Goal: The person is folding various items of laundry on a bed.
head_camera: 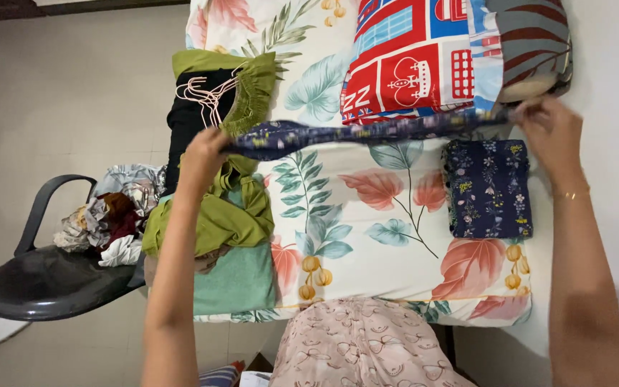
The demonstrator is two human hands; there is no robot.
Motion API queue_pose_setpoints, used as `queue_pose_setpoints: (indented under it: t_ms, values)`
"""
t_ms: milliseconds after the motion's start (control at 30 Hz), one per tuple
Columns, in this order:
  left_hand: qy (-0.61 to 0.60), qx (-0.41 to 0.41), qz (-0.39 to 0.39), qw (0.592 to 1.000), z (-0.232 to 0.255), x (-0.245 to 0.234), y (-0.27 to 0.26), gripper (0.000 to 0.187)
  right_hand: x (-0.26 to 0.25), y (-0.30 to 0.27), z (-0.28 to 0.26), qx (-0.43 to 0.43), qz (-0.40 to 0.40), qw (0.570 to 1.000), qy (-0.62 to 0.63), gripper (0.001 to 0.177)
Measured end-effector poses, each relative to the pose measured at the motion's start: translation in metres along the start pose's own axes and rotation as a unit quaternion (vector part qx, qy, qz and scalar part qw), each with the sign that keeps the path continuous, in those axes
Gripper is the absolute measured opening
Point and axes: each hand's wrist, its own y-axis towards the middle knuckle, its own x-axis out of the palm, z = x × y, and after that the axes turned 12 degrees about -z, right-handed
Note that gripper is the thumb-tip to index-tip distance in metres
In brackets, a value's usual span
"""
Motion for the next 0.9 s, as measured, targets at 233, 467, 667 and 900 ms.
queue_pose_setpoints:
  t_ms: [233,467,667,900]
  values:
    - [0.166,0.084,-0.114,0.976,-0.038,0.133,-0.102,0.033,0.059,-0.107,0.044,0.013,-0.084,0.976,-0.200,0.007]
    - [-0.003,0.006,-0.196,0.981,-0.028,0.307,-0.200,0.023,0.178,-0.234,0.190,0.145,-0.160,0.949,-0.228,0.021]
    - [-0.021,-0.205,-0.237,0.949,-0.010,0.306,-0.234,0.040,0.195,-0.257,0.236,0.155,-0.215,0.891,-0.367,0.019]
    - [0.082,-0.128,-0.186,0.971,-0.013,0.299,-0.251,0.036,0.181,-0.254,0.193,0.116,-0.300,0.866,-0.382,0.017]
